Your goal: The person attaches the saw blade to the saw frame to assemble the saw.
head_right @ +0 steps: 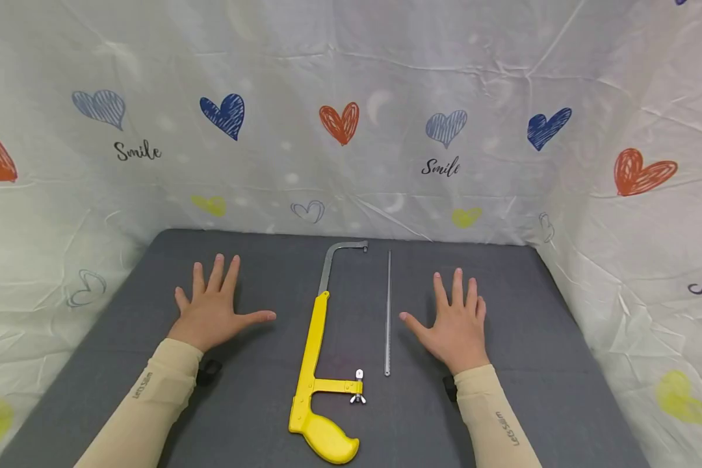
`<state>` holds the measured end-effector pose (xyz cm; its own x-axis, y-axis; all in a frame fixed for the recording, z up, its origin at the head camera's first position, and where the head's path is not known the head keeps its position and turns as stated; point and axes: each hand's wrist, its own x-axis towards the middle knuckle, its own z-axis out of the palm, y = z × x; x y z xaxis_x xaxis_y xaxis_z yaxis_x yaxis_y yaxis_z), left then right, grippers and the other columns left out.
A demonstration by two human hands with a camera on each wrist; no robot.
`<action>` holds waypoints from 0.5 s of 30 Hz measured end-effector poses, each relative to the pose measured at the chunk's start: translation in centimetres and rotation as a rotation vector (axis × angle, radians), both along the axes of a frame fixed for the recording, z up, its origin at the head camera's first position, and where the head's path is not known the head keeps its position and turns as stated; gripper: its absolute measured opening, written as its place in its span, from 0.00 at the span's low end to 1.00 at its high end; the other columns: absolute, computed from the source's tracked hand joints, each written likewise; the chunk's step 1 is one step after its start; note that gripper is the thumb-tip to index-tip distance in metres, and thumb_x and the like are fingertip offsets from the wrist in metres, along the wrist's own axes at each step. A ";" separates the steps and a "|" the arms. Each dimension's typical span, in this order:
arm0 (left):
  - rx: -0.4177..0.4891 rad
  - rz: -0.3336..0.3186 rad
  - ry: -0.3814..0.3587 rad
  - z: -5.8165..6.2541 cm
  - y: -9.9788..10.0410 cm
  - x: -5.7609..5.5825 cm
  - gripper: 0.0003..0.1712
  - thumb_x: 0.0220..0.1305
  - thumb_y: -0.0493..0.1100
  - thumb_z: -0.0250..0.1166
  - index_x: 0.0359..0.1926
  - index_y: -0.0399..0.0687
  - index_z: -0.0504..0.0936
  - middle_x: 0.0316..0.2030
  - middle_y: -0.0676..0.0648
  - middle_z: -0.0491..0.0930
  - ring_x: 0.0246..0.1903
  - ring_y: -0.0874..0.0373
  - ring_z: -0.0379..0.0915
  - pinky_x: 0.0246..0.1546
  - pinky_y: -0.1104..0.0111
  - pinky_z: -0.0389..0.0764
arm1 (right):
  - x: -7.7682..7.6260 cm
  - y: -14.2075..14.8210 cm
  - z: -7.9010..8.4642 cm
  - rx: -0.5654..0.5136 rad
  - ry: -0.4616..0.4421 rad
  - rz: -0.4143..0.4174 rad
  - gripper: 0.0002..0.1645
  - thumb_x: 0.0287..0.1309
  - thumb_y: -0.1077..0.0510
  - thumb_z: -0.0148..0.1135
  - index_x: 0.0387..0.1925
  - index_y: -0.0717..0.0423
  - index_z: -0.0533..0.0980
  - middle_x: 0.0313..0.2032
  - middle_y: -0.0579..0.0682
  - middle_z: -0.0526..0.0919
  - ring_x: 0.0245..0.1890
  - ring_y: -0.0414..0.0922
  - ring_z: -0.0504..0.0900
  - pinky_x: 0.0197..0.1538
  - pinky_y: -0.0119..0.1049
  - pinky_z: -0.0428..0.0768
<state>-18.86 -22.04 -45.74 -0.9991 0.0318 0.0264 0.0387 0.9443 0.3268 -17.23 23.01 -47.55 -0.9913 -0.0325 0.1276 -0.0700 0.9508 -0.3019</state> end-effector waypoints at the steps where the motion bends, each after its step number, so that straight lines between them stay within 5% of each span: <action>1: 0.004 -0.005 -0.003 -0.1 0.4 0.0 0.84 0.49 0.89 0.67 0.89 0.53 0.34 0.88 0.35 0.31 0.84 0.24 0.19 0.69 0.15 0.32 | 0.0 -0.2 0.0 0.002 0.003 0.002 0.69 0.63 0.17 0.59 0.88 0.52 0.50 0.87 0.68 0.39 0.85 0.75 0.39 0.78 0.77 0.47; 15: 0.046 -0.079 0.009 0.1 7.5 0.2 0.82 0.52 0.85 0.71 0.89 0.52 0.35 0.89 0.40 0.35 0.86 0.26 0.27 0.71 0.16 0.42 | 0.0 -5.1 0.0 -0.032 0.023 0.066 0.66 0.62 0.18 0.61 0.88 0.48 0.53 0.87 0.65 0.46 0.84 0.71 0.51 0.76 0.76 0.57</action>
<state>-18.62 -14.59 -45.68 -0.9933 0.1086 0.0383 0.1151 0.9221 0.3694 -17.23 17.88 -47.55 -0.9839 -0.0928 0.1528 -0.1393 0.9339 -0.3292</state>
